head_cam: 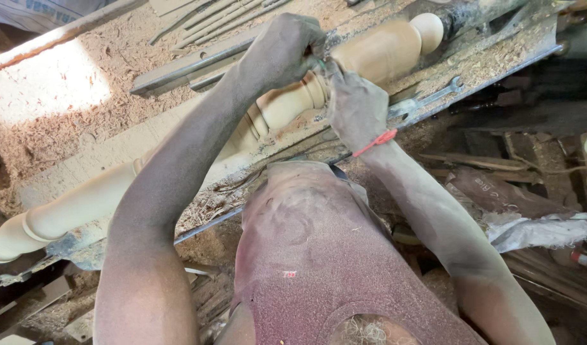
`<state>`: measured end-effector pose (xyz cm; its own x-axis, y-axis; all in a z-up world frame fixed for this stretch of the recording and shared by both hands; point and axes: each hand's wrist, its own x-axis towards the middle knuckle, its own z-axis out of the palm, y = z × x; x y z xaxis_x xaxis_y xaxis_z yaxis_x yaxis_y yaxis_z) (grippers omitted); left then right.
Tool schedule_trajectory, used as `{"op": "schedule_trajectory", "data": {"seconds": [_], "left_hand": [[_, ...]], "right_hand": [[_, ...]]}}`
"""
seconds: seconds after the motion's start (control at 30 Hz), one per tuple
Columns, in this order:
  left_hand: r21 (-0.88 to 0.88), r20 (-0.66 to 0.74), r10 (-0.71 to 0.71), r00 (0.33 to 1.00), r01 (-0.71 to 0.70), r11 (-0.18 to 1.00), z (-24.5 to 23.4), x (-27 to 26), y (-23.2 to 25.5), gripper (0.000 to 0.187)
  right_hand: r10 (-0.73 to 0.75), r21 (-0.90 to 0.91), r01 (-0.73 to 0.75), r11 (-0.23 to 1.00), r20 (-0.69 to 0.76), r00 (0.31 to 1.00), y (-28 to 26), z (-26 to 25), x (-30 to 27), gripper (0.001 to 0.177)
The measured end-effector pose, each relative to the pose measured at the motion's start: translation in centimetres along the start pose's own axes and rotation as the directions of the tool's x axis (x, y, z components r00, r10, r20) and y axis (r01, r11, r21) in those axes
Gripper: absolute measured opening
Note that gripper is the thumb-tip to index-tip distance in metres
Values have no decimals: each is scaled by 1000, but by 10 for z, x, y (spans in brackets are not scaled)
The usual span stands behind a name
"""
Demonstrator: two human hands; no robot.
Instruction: The person uses a small tool to shape and refine the details of a wooden leg rotating on a lathe, then applies a dark liquid from a yellow container onto the wood using a cloth.
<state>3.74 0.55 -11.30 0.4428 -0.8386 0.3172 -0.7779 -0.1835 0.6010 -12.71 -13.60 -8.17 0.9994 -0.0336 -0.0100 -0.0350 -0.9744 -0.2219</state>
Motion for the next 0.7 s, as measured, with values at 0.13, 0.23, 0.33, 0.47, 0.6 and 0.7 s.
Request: {"op": "schedule_trajectory", "data": {"seconds": [0.13, 0.23, 0.33, 0.47, 0.6, 0.7], "left_hand": [[-83, -3, -2, 1000, 2, 997, -21, 9, 17, 13], [-12, 34, -2, 999, 3, 1000, -23, 16, 26, 16], [30, 37, 20, 999, -21, 999, -14, 11, 25, 14], [53, 36, 27, 999, -29, 998, 0, 3, 13, 15], [-3, 47, 43, 998, -43, 999, 5, 2, 11, 17], [-48, 70, 74, 995, -71, 996, 1, 0, 10, 21]], "right_hand": [[-51, 204, 97, 974, -217, 975, 9, -15, -10, 20], [-27, 255, 79, 964, -200, 979, 9, -13, -16, 21], [3, 205, 33, 978, -171, 985, 8, 2, -17, 13], [-13, 192, 44, 980, -159, 987, 7, 17, -20, 19], [-45, 139, 71, 988, -178, 983, 4, 22, -22, 35], [-58, 85, 72, 994, -150, 987, 5, 26, -20, 19]]}}
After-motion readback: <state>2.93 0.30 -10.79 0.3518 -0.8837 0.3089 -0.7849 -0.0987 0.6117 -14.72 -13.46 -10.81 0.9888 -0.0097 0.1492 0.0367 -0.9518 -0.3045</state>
